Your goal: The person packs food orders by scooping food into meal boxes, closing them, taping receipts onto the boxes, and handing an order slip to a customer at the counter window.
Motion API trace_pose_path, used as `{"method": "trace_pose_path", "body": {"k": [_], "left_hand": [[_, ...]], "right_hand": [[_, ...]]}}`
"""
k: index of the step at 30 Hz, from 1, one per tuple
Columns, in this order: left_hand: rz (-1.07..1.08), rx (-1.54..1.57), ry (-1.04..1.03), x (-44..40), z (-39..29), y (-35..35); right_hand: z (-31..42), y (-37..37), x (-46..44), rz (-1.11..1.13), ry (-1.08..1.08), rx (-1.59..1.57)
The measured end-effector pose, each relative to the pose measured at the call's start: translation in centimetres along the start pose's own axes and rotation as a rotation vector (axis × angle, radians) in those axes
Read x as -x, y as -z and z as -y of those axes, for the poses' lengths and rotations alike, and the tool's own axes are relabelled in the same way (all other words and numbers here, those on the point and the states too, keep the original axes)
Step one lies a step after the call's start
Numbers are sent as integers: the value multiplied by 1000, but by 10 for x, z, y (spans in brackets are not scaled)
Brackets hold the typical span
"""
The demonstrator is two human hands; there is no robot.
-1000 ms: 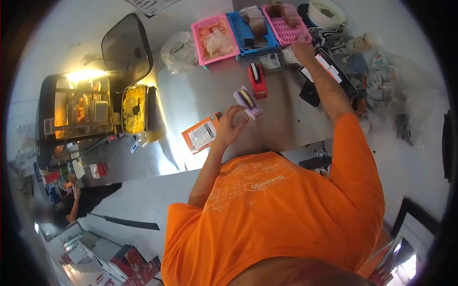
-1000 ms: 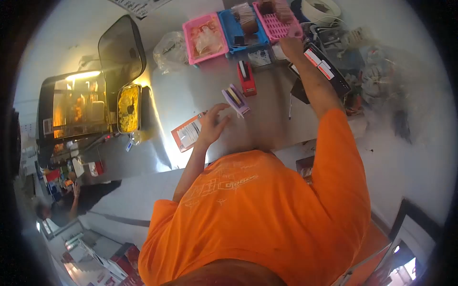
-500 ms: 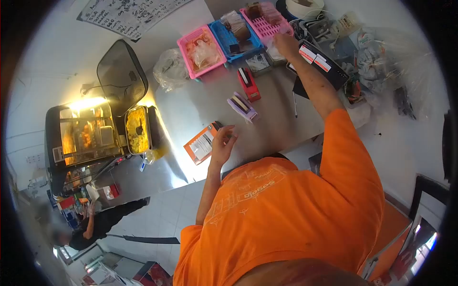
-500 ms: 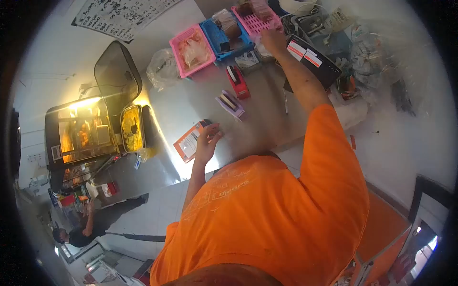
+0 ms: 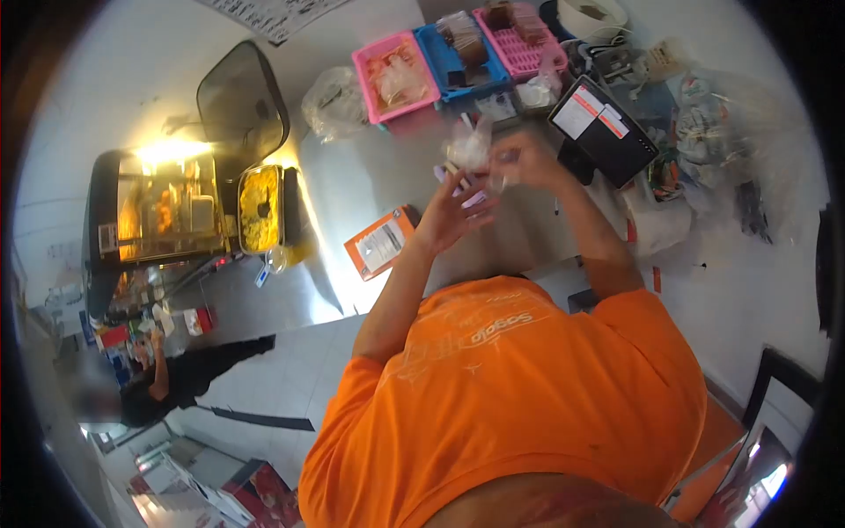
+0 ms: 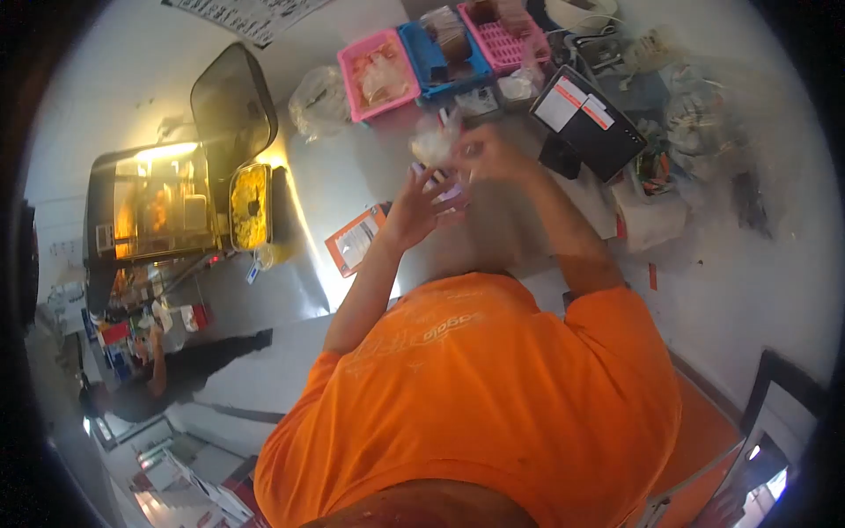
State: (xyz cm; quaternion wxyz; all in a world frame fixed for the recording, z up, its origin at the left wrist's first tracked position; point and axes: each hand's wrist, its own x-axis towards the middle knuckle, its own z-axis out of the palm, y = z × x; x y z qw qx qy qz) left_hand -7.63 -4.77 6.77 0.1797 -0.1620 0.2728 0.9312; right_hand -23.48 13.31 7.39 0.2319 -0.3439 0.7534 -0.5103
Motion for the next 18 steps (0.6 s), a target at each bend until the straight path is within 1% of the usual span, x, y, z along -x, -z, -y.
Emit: {"method": "trace_pose_path", "body": {"k": [1, 4, 5, 8, 9, 11, 12, 13, 14, 16, 17, 18], "left_hand": [[74, 165, 64, -2, -2, -2], [-93, 2, -118, -9, 5, 11], [-21, 63, -216, -8, 10, 18], [-168, -41, -459, 3, 20, 36], [-278, -143, -476, 12, 17, 39], [-321, -751, -702, 29, 10, 52], [-337, -1061, -799, 41, 4, 53], [-394, -1218, -803, 54, -2, 54], [-510, -1278, -849, 66, -6, 64], [-731, -1393, -945, 85, -16, 98], [-847, -1495, -819, 94, -21, 137], [-851, -1660, -719, 105, -16, 170]], "right_hand": [[8, -20, 10, 108, 10, -60], [-1, -65, 21, -103, 361, -93], [1, -80, 23, -264, 384, -262], [9, -114, 26, -663, 236, 104], [16, -123, 31, -499, 8, -325], [27, -132, 39, -111, -462, -1132], [14, -140, 40, -147, -444, -951], [-9, -150, 36, -181, -416, -769], [-26, -161, 30, -215, -386, -590], [-38, -174, 7, -321, -374, -621], [-40, -179, -4, -381, -367, -634], [-37, -188, -14, -401, -254, -476]]}}
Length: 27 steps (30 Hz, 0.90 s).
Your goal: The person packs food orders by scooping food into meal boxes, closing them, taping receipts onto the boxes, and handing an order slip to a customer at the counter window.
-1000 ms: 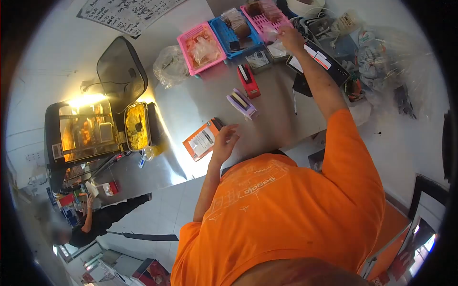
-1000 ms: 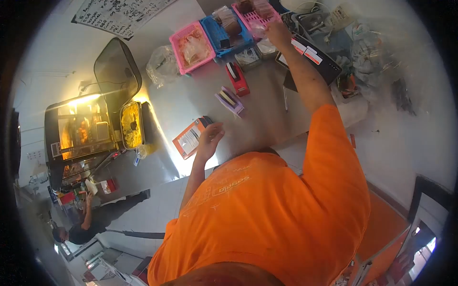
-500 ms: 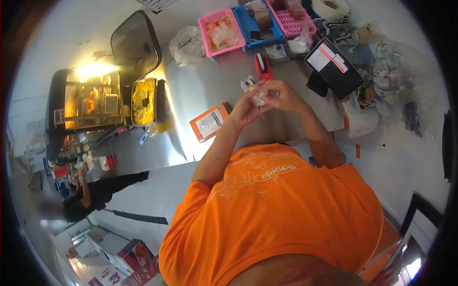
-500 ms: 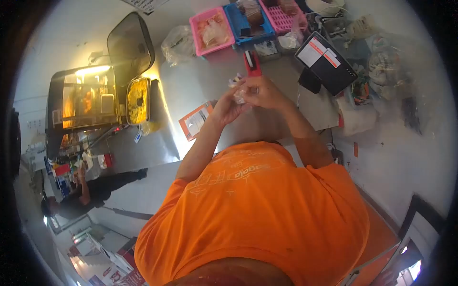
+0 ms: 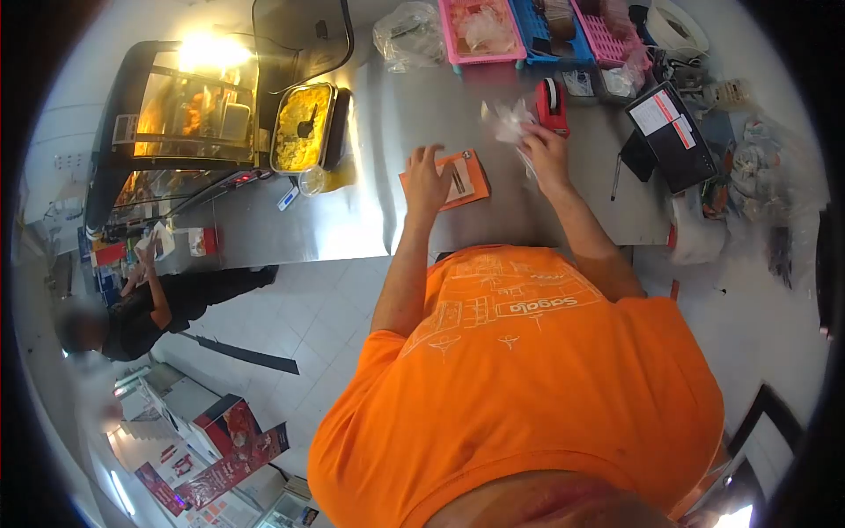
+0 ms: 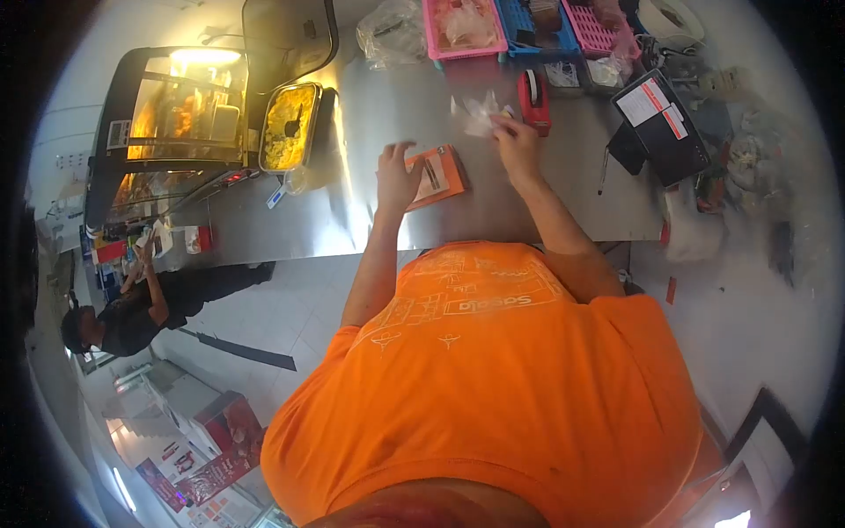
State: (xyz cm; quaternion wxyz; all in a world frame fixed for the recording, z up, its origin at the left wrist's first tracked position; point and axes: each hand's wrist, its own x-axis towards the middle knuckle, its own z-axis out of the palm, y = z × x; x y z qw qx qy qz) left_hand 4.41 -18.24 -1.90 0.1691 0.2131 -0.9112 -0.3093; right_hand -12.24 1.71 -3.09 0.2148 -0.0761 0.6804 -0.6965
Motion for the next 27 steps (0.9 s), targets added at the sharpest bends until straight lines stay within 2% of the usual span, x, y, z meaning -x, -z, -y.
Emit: {"method": "trace_pose_path", "body": {"k": [2, 5, 8, 9, 12, 13, 15, 18, 19, 21, 22, 25, 27], "left_hand": [[146, -301, -44, 11, 45, -2], [274, -68, 204, 5, 25, 23], [443, -141, 77, -6, 39, 26], [400, -97, 63, -2, 35, 32], [18, -11, -369, 6, 48, 28], [24, 133, -355, 10, 54, 24], [51, 426, -324, 12, 62, 12], [69, 279, -545, 19, 76, 5], [141, 317, -478, 20, 73, 7], [282, 369, -342, 18, 60, 21], [297, 378, -344, 18, 56, 26], [339, 321, -353, 13, 59, 22], [382, 160, -368, 3, 79, 0]], "right_hand": [[5, -39, -8, -7, 291, 265], [-2, -98, -9, 150, 537, 388], [6, -124, -2, 436, 634, 610], [9, -132, 2, 524, 547, 769], [16, -147, 9, 762, 216, 1220], [-5, -148, 6, 684, 415, 1332], [-13, -147, -1, 678, 153, 1126], [-42, -143, -30, 631, -151, 857], [-53, -143, -31, 616, -238, 768], [-2, -144, 3, 514, -196, 768], [21, -144, 16, 464, -165, 771], [-16, -129, 32, -29, 374, 643], [-32, -111, 54, -184, 417, 400]]}}
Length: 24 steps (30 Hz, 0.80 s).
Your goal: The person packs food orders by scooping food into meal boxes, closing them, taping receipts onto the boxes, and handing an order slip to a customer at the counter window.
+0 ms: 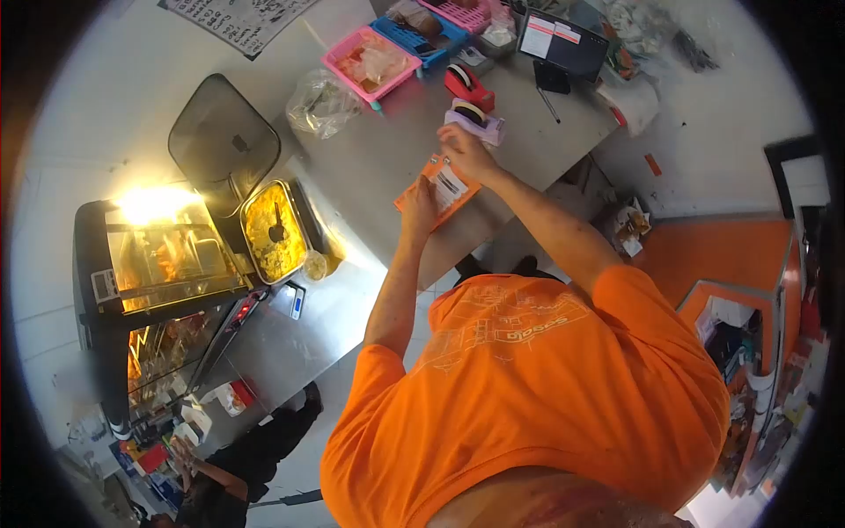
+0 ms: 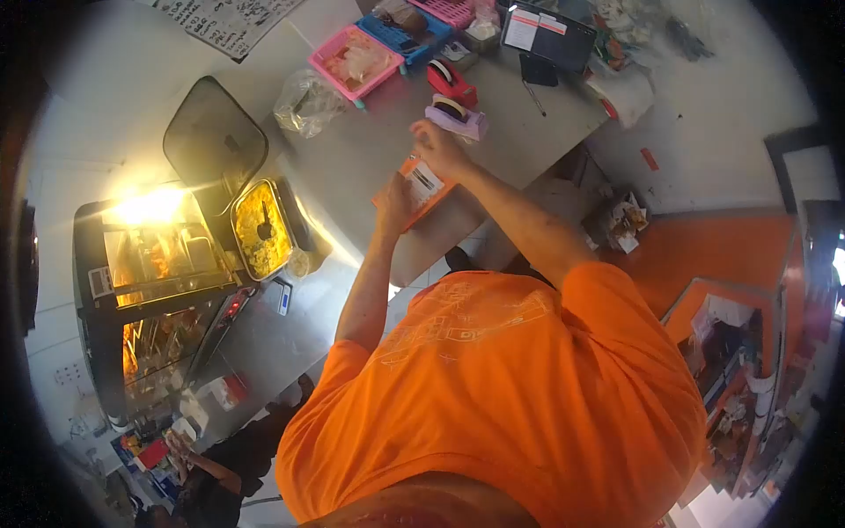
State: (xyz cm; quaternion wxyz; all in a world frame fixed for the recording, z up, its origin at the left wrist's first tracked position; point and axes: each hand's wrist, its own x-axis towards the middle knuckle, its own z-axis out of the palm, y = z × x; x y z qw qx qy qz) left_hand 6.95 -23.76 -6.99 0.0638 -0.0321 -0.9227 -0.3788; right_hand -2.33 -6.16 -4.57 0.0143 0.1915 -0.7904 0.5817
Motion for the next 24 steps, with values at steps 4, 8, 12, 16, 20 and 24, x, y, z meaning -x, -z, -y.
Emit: {"method": "trace_pose_path", "body": {"k": [4, 8, 12, 16, 20, 24], "left_hand": [[94, -547, 92, -13, -32, 24], [-218, -666, -39, -15, -59, 21], [-390, -439, -267, 36, -110, -17], [-62, -145, -567, 152, -194, -115], [267, 111, -748, 291, -291, -220], [473, 258, -865, 397, -382, -273]], "right_hand": [[20, 64, 99, -175, -335, -168], [-25, 127, 255, -288, -314, 112], [18, 178, 427, -478, -560, 81], [42, 179, 601, -774, -624, 139], [50, 145, 756, -1005, -736, 221], [114, 140, 840, -1087, -824, 89]]}}
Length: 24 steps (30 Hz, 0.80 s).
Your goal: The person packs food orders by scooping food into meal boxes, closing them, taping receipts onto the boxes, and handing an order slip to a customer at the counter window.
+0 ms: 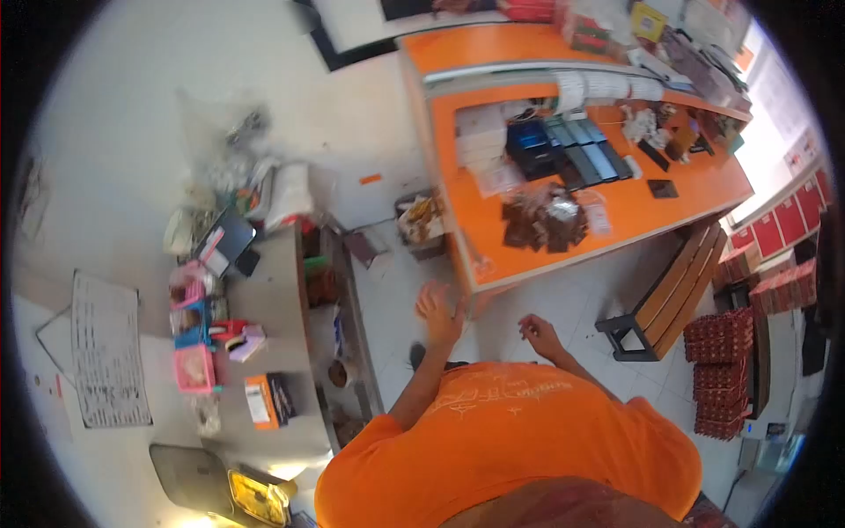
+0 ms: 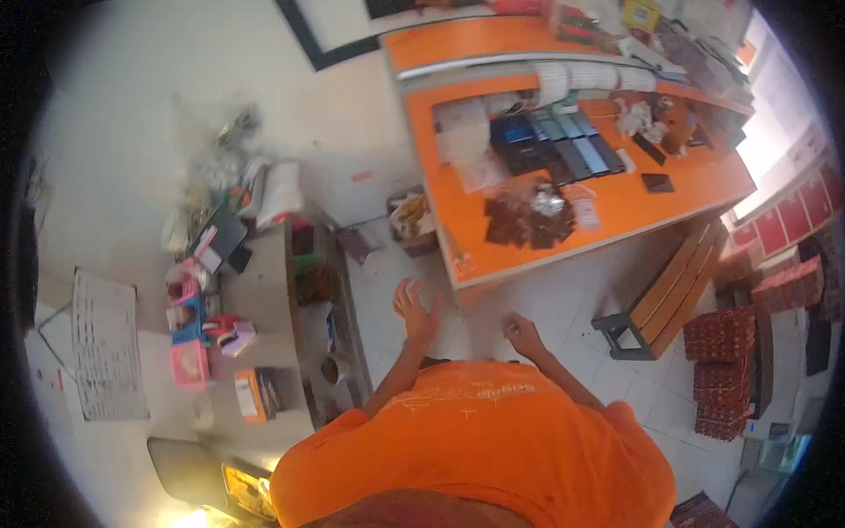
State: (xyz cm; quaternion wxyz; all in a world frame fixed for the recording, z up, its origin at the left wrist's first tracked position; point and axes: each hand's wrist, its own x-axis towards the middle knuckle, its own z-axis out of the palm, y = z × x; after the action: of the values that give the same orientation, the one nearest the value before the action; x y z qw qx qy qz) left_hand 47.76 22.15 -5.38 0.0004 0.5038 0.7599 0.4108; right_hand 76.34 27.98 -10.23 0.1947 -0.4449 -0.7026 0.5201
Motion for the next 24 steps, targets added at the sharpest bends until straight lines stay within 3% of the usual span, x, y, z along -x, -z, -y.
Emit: {"method": "trace_pose_path", "body": {"k": [7, 13, 16, 21, 24], "left_hand": [[39, 173, -164, -48, -74, -91], [10, 53, -171, -138, -112, -138], [-68, 75, -201, -193, -151, -163], [-109, 195, -399, -304, -235, -216], [-101, -3, -450, -360, -320, -217]], "right_hand": [[-38, 110, 7, -169, -64, -144], [-60, 175, -81, -274, 68, -147], [-32, 236, -106, -207, 99, -40], [-61, 346, -144, -268, 109, 4], [-70, 401, -160, -317, 61, -58]]}}
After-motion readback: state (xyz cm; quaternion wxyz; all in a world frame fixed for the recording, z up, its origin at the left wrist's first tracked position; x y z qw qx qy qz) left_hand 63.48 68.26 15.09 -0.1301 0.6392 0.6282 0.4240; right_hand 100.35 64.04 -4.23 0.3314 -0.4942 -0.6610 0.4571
